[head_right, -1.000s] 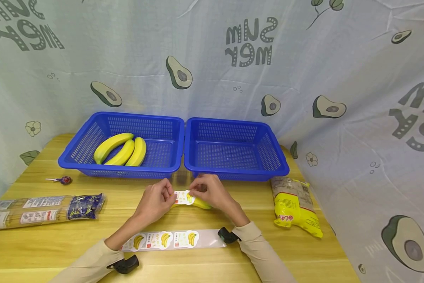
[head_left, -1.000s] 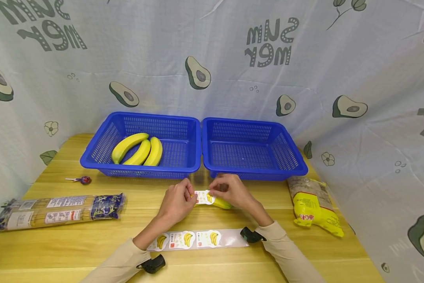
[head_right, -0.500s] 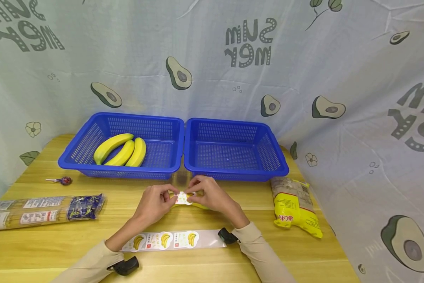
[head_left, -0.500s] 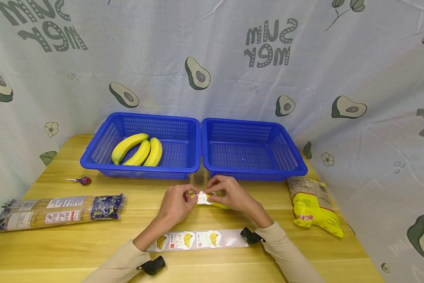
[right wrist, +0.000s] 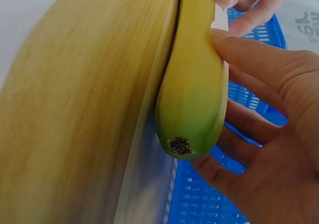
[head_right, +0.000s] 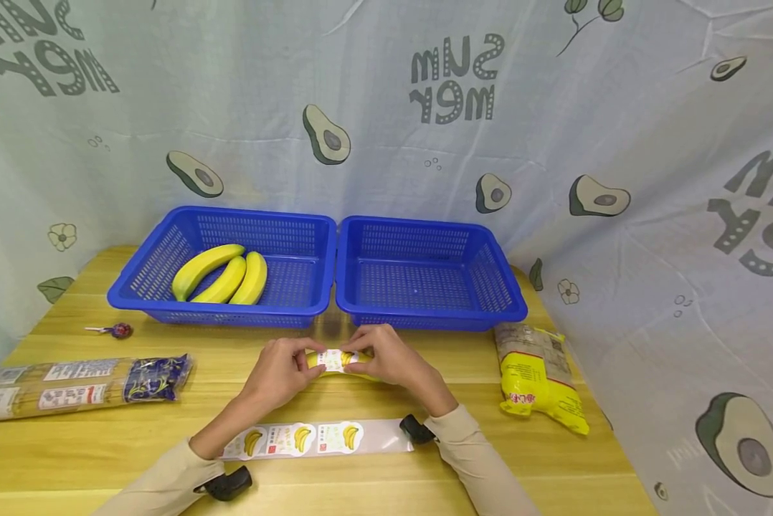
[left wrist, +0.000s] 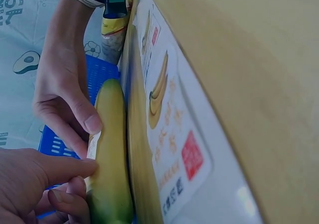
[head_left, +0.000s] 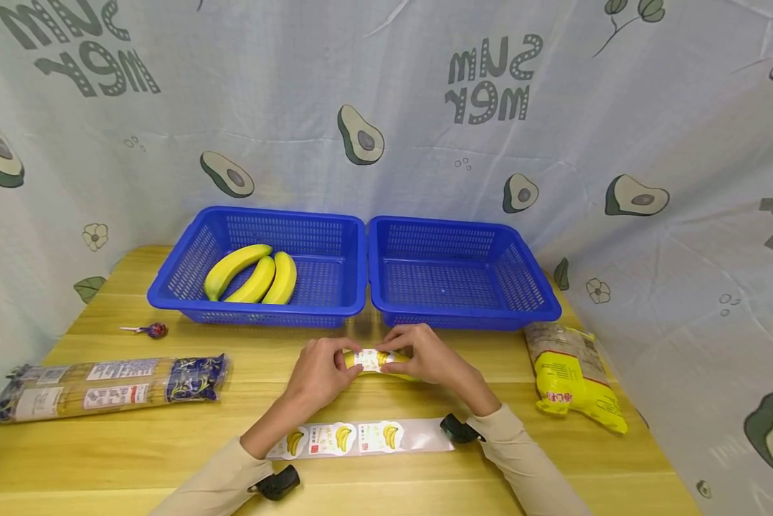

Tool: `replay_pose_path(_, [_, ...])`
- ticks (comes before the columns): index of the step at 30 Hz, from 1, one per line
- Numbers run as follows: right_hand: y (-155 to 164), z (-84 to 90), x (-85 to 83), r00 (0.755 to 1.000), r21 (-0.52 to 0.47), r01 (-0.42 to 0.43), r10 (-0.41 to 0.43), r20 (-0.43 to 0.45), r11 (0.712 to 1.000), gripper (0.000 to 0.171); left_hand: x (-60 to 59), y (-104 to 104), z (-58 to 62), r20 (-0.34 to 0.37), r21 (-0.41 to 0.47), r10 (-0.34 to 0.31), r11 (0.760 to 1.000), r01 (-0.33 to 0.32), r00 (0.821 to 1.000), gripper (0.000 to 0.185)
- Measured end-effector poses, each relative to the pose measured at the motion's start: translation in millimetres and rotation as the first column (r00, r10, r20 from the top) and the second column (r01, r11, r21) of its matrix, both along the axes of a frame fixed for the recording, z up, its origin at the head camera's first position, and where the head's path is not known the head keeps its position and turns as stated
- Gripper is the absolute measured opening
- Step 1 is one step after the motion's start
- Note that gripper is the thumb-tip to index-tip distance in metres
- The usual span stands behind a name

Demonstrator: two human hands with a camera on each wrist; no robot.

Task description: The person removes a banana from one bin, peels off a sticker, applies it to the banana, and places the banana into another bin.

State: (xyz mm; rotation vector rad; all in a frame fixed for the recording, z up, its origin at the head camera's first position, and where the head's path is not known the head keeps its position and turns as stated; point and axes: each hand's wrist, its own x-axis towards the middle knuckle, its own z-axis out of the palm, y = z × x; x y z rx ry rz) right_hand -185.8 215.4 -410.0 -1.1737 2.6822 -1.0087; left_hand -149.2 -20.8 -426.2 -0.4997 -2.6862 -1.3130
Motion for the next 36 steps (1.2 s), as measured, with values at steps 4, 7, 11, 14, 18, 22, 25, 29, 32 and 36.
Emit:
replay_pose_path(4, [1.1,-0.5,-0.4,1.000,0.000,0.000,0.000,0.001,1.000,0.028,0.3,-0.8,1.3,-0.004,-0.055,0.010,0.998,-0.011,1.000,0.026])
replay_pose_path(7, [1.9,-0.3,-0.5,1.000,0.003,0.007,-0.007,0.006,1.000,0.029,0.4,-1.6,2.7,0.001,-0.075,0.010,0.997,-0.010,1.000,0.029])
replay_pose_path(11, [3.2,0.8,-0.2,1.000,0.024,0.014,-0.014,0.019,1.000,0.030,1.0,-3.0,4.6,0.018,-0.111,0.023,0.994,-0.021,1.000,0.032])
replay_pose_path(14, [4.3,1.8,0.6,0.999,0.046,0.020,-0.021,0.027,0.999,0.032,1.3,-4.2,5.3,0.033,-0.152,0.033,0.988,-0.028,0.999,0.037])
replay_pose_path(18, [5.2,3.4,1.5,0.999,0.060,0.024,-0.026,0.031,0.998,0.033,0.9,-6.2,6.2,0.036,-0.211,0.034,0.977,-0.026,0.999,0.042])
replay_pose_path(22, [5.9,3.9,2.1,0.999,0.062,0.017,-0.019,0.032,0.998,0.033,0.2,-9.0,7.1,0.016,-0.277,0.048,0.960,-0.041,0.999,0.045])
replay_pose_path(25, [7.5,3.8,2.7,0.999,0.075,0.002,-0.005,0.042,0.997,0.033,0.3,-10.2,7.0,0.019,-0.311,0.055,0.949,-0.046,0.998,0.046])
replay_pose_path(29, [9.4,5.1,3.1,0.997,0.082,-0.019,0.012,0.081,0.996,0.033,0.8,-10.4,7.0,0.033,-0.323,0.052,0.946,-0.038,0.998,0.046])
replay_pose_path(32, [9.1,7.4,1.8,0.993,0.061,-0.034,0.026,0.116,0.998,0.026,0.8,-10.0,7.7,0.027,-0.320,0.047,0.947,-0.036,0.999,0.046])
replay_pose_path(36, [7.2,10.5,-2.5,0.988,0.036,-0.052,0.046,0.147,0.998,0.017,1.0,-8.9,9.7,0.023,-0.302,0.033,0.953,-0.024,0.999,0.048])
